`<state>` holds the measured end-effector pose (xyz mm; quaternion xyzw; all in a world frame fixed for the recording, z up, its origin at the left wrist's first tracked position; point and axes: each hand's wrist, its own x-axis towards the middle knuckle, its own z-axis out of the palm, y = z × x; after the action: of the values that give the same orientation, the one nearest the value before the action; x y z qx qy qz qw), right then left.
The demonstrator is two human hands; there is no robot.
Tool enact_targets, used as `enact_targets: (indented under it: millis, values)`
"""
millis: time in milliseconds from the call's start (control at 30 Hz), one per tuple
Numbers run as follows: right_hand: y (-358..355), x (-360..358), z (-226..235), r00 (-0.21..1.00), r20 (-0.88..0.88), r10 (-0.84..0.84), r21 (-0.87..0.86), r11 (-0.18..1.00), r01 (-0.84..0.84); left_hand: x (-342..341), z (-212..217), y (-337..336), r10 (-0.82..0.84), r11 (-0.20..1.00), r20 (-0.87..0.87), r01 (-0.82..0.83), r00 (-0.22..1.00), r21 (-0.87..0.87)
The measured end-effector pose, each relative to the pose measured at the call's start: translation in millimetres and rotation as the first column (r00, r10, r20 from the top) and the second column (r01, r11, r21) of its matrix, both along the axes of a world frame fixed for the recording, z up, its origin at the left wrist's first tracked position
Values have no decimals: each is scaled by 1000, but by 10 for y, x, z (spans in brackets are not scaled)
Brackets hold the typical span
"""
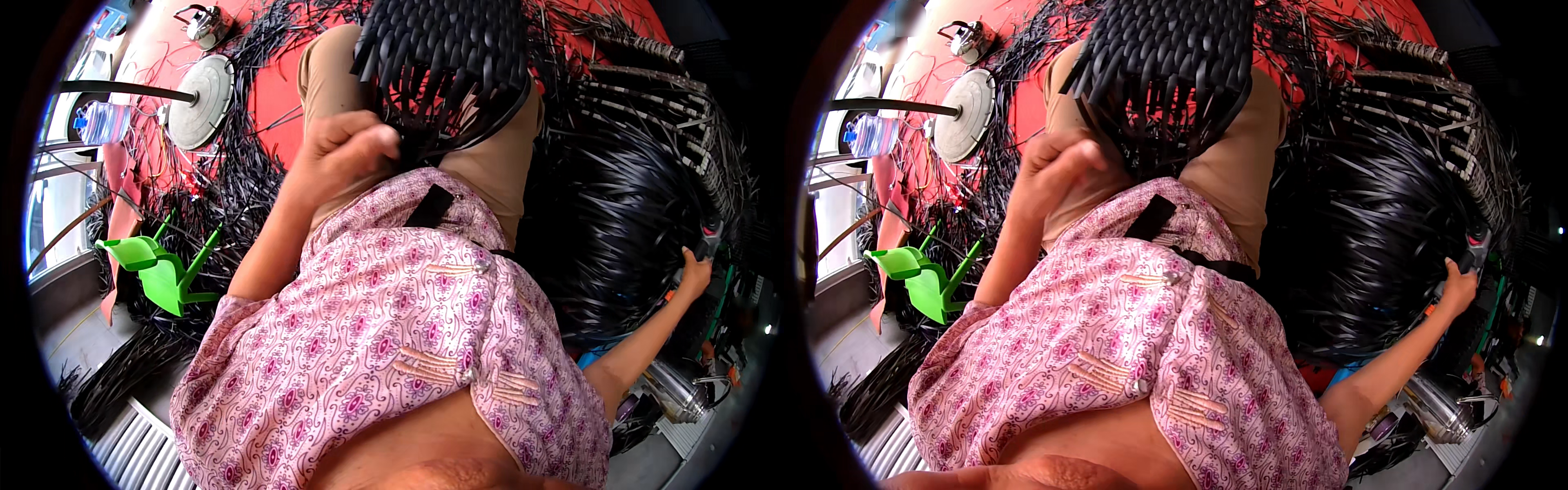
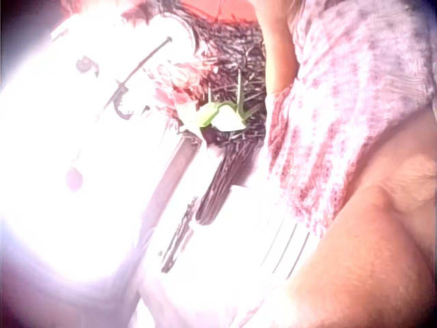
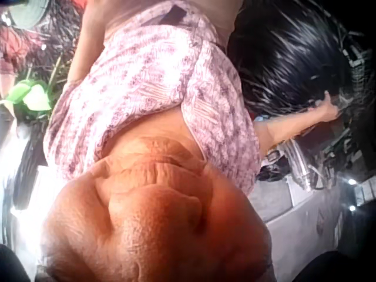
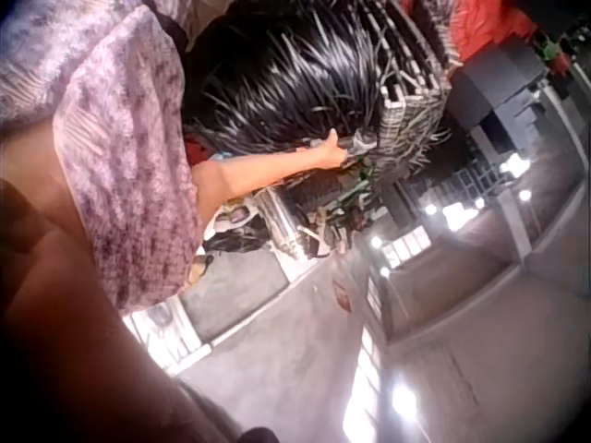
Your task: The person repairs a black plastic chair by using a staple gun to attach black plastic strips to the seat frame and trimming excess material with scissors. They repeatedly staple and cut the strips to secure the seat surface.
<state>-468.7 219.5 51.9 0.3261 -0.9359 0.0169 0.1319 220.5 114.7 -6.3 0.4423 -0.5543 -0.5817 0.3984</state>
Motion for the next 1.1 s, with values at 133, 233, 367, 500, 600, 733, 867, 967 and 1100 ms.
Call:
enact_targets:
  millis: [133, 233, 367, 500, 600, 733, 867, 967, 1100]
  values:
    - [127, -429, -738, 997, -53, 64, -130, 989, -70, 93, -132, -56, -102, 986, 9, 100, 995, 133]
    - [77, -337, -741, 987, 135, -90, -65, 993, 99, -133, -290, -31, -177, 962, -106, 195, 978, 192]
    - [239, -356, -675, 987, 150, -50, -131, 989, 70, -273, -351, -113, -7, 967, -72, 25, 997, 253]
    - [546, -409, -380, 998, 47, -50, -236, 970, 59, -338, -256, -123, -215, 965, -40, 219, 976, 144]
    - [591, 15, 26, 996, 80, 46, -479, 878, -2, -401, -314, -124, -346, 910, -207, 380, 915, 162]
    - [714, 838, 694, 857, 98, 505, -831, 515, -209, -635, -417, -108, -288, 944, -214, 314, 933, 97]
    - [804, 1918, 899, 704, -113, 701, -974, 62, -218, -624, -485, -49, -79, 996, -45, 77, 996, -53]
    - [682, 2579, 781, 552, -14, 834, -992, 57, -112, -546, -409, 58, 123, 990, -96, -129, 988, -53]
    - [446, 3413, 509, 303, 10, 953, -1000, 8, 10, -537, -360, 89, 237, 965, -168, -252, 957, -69]
